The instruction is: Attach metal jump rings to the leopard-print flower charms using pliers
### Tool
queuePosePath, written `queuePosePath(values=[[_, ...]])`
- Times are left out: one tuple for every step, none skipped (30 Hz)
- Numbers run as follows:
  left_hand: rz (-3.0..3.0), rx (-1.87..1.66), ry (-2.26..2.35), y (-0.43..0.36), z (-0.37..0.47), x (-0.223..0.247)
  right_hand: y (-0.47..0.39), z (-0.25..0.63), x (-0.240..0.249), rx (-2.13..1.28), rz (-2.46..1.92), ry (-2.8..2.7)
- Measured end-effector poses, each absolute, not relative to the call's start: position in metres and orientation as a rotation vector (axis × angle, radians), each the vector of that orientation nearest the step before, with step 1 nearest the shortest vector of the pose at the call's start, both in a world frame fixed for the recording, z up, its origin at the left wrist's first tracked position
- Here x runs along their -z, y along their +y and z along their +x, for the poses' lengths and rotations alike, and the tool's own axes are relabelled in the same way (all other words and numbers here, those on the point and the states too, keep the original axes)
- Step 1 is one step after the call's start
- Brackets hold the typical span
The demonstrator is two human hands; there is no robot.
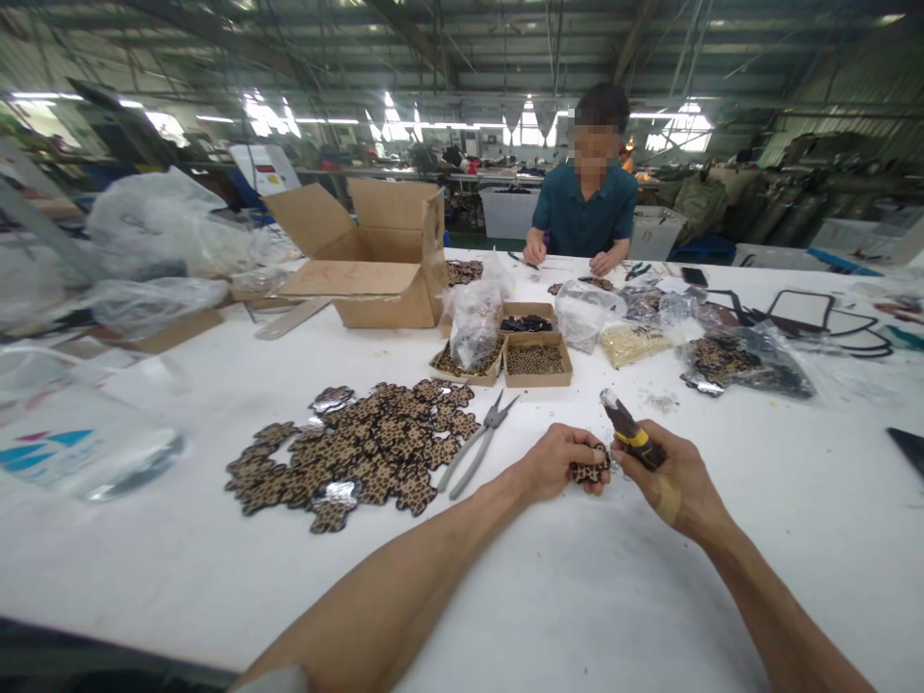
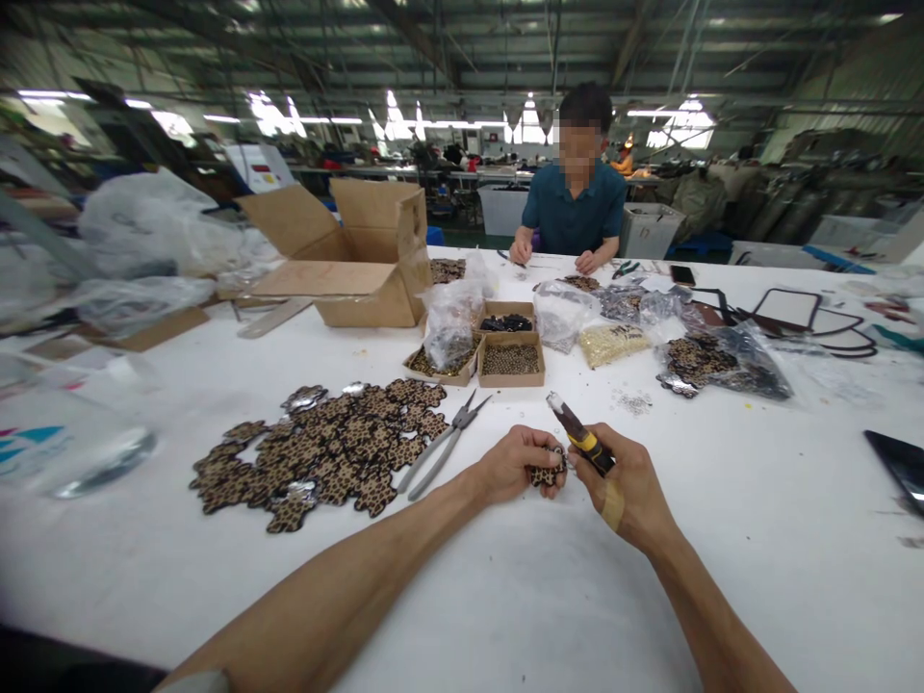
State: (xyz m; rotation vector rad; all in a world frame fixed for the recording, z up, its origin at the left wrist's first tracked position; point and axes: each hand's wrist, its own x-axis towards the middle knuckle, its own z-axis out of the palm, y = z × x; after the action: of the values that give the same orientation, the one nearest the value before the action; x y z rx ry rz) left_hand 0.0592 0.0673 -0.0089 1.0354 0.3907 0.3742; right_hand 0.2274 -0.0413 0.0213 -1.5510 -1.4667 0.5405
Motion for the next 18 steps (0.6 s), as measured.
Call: queuePosePath(values=[[1.030,-0.372,0.391,0.0673,0.0593,0.0090,-0.0418,0.2272,-0.0220,-0.551,-1.548,-1.471],[1.025,-0.369,0.391,0.0673,0.0595,0.0091,-0.0423,0.2269,-0.0225,-0.559,-1.548,-1.474],[1.020,-0.367,0.392,0.0674,0.0596,0.0092,-0.0425,0.2266,-0.0229,-0.565,-1.548,-1.474],[1.015,-0.367,0.395,0.0675,0.0598,0.0092,-0.0427,0.2263,-0.0229,-0.567,-1.548,-1.471],[1.010,-0.367,0.399,0.0675,0.0600,0.0093,-0.0426,0.2259,-0.0227,-0.567,-1.546,-1.461],[1.007,-0.366,0.403,0.0676,0.0602,0.0093,-0.0423,0.2254,-0.0221,-0.570,-1.542,-1.446],[1.006,-0.364,0.406,0.0677,0.0603,0.0094,-0.0418,0.2248,-0.0213,-0.578,-1.536,-1.427],[1.006,-0.363,0.404,0.0677,0.0605,0.0095,-0.0412,0.2241,-0.0203,-0.587,-1.533,-1.403],[1.008,-0.362,0.400,0.0679,0.0606,0.0097,-0.0405,0.2233,-0.0193,-0.593,-1.535,-1.377],[1.011,-0.359,0.393,0.0681,0.0607,0.0100,-0.0397,0.2225,-0.0182,-0.597,-1.540,-1.350],[1.014,-0.356,0.385,0.0683,0.0607,0.0103,-0.0389,0.2216,-0.0172,-0.600,-1.547,-1.322],[1.019,-0.351,0.378,0.0686,0.0605,0.0105,-0.0382,0.2207,-0.0163,-0.604,-1.553,-1.293],[1.024,-0.345,0.372,0.0689,0.0604,0.0106,-0.0376,0.2198,-0.0155,-0.612,-1.557,-1.262],[1.030,-0.340,0.369,0.0692,0.0601,0.0105,-0.0372,0.2191,-0.0148,-0.627,-1.558,-1.234],[1.035,-0.335,0.368,0.0694,0.0598,0.0103,-0.0369,0.2184,-0.0143,-0.645,-1.556,-1.210],[1.039,-0.331,0.369,0.0696,0.0594,0.0099,-0.0368,0.2179,-0.0139,-0.661,-1.553,-1.190],[1.041,-0.329,0.372,0.0696,0.0591,0.0094,-0.0366,0.2175,-0.0136,-0.671,-1.554,-1.173],[1.040,-0.328,0.375,0.0696,0.0589,0.0089,-0.0365,0.2172,-0.0132,-0.678,-1.557,-1.160]])
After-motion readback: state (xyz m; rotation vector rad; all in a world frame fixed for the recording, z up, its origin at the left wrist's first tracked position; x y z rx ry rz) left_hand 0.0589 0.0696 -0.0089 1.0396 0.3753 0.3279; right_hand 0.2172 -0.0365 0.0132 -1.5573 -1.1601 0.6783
